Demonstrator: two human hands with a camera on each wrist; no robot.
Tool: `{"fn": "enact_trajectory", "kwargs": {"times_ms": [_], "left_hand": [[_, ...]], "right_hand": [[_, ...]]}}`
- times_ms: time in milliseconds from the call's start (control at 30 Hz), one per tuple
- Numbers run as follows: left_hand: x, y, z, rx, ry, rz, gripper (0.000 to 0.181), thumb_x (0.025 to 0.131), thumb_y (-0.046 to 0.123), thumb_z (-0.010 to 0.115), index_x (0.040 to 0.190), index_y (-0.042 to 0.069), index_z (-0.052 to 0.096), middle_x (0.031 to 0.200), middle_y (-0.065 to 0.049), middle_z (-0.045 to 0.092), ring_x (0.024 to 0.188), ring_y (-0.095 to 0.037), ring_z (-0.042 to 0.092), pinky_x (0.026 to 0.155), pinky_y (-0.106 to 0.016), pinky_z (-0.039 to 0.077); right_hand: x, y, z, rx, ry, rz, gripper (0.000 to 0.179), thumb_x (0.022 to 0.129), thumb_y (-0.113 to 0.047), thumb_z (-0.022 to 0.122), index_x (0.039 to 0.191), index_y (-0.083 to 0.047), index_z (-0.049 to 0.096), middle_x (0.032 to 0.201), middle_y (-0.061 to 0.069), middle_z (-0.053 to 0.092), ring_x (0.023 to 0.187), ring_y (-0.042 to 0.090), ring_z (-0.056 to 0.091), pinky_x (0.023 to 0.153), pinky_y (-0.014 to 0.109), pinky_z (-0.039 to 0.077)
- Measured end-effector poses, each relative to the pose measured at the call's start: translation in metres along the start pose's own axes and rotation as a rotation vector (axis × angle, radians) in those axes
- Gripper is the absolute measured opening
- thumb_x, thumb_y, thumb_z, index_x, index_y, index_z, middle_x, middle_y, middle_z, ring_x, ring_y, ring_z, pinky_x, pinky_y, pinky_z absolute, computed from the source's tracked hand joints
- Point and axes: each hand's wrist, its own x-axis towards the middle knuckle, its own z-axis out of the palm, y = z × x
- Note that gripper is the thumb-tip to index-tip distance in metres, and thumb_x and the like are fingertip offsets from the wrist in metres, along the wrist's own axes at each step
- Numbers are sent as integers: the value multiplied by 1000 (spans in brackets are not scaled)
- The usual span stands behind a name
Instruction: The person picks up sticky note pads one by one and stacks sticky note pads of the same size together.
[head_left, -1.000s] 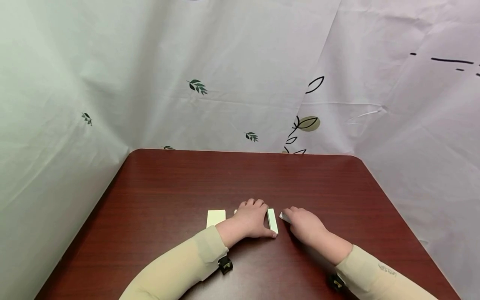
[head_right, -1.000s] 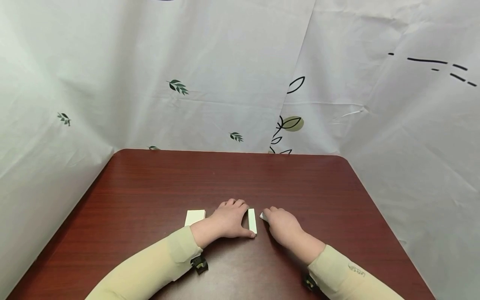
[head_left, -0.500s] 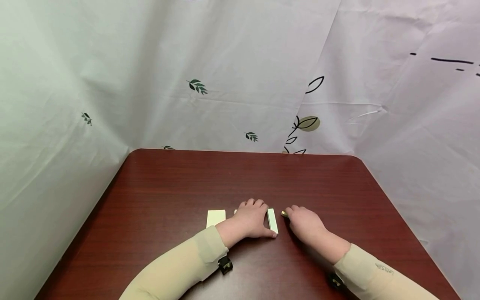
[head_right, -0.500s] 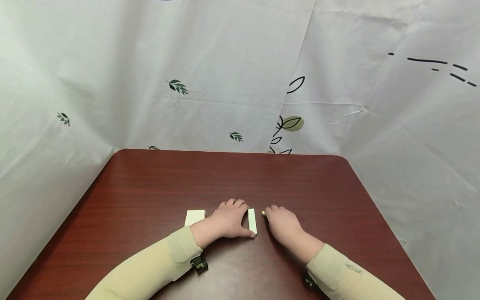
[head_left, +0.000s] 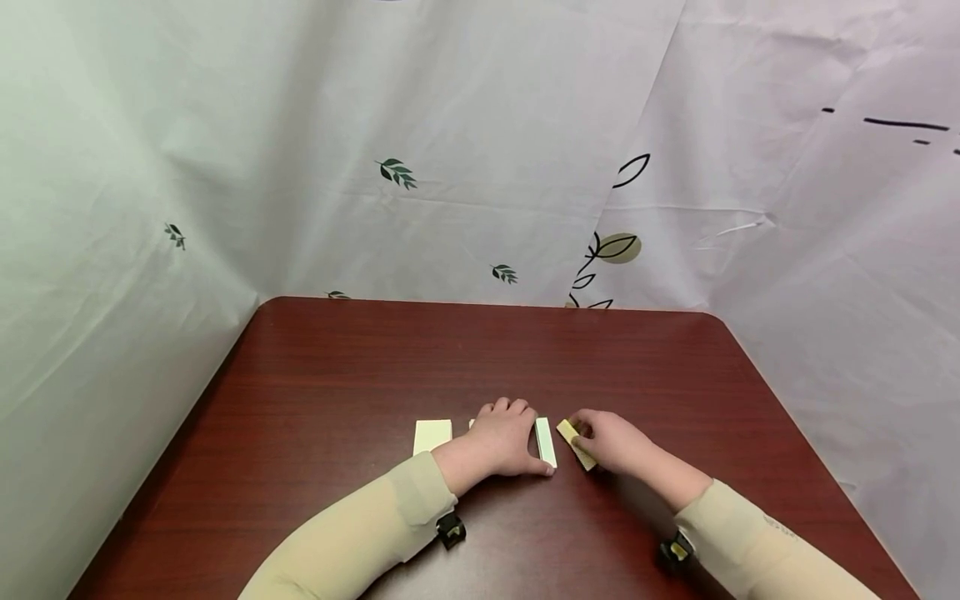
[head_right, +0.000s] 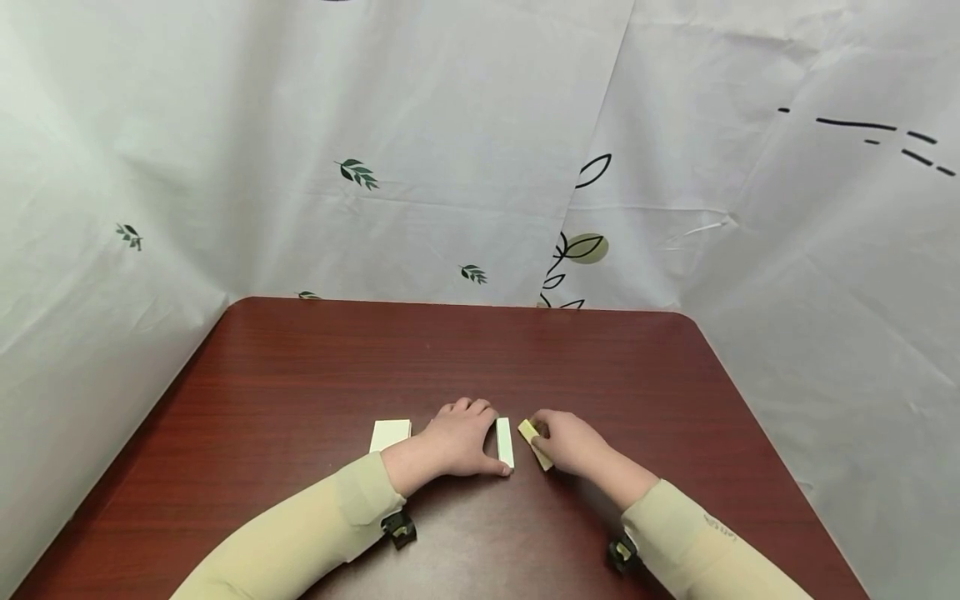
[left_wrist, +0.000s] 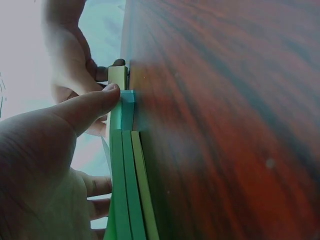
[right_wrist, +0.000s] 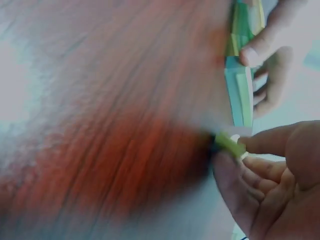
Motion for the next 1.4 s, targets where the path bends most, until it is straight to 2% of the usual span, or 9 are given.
{"fn": "enact_trajectory", "kwargs": {"times_ms": [100,167,333,500,733,900,1033,1200,1400], "left_hand": [[0,1,1,-3,-1,-2,83,74,77,65,130,15,58,131,-1,55,121,-26,49,96,-44,41],[0,1,1,-5,-1,-3,83,74,77,66,130,15,58,131,-1,55,121,-26,49,96,-44,41],[1,1,1,-1,-7,-8,84,74,77,65,131,15,57,132,-1,54,122,-26,49,96,-44,41],[1,0,1,-2,-7,-9,84,74,77,65,131,15,57,132,-1,54,122,-26,49,96,-44,41],[0,0,0,-7,-8,-12,83,74,77,65,130,15,58,132,-1,54,122,-26,49,95,-44,42],[0,0,0,-8,-9,-8,83,74,76,66,130,16,58,132,-1,54,121,-25,49,95,-43,42],[1,1,1,-9,-8,-9,82,74,76,66,129,16,58,132,-1,54,120,-24,49,95,-43,42],[1,1,1,-7,-5,-7,83,74,76,66,130,16,58,132,-1,54,121,-25,49,95,-43,41],[0,1,1,-9,-7,-9,84,74,76,66,130,15,57,132,-1,54,121,-26,49,95,-44,41]], "right_hand": [[0,3,-1,223,-70,77,21,93,-2,61,114,1,61,77,5,59,51,17,58,48,32,52],[1,4,-1,308,-93,105,23,93,-1,60,115,3,58,78,8,58,51,18,59,48,34,53],[0,4,0,357,-102,141,24,92,0,60,116,3,56,78,11,58,50,20,62,47,36,54],[0,0,2,286,-73,155,23,93,-5,63,115,-1,57,73,11,57,46,21,62,44,35,52],[0,-4,4,70,-32,123,23,92,-14,69,112,-6,59,71,3,57,46,18,57,46,33,47],[0,-5,2,-106,15,56,25,91,-19,71,112,-9,61,72,-3,55,56,11,51,55,30,42],[1,-4,-4,-164,29,-41,23,89,-17,71,110,-9,63,76,-3,53,65,11,48,60,31,40],[3,-1,-13,-219,-9,-165,27,88,-15,71,113,-7,65,93,0,57,79,13,53,71,35,46],[4,4,-22,-215,-140,-272,42,84,-17,75,124,-8,64,113,4,58,101,21,57,86,42,48]]}}
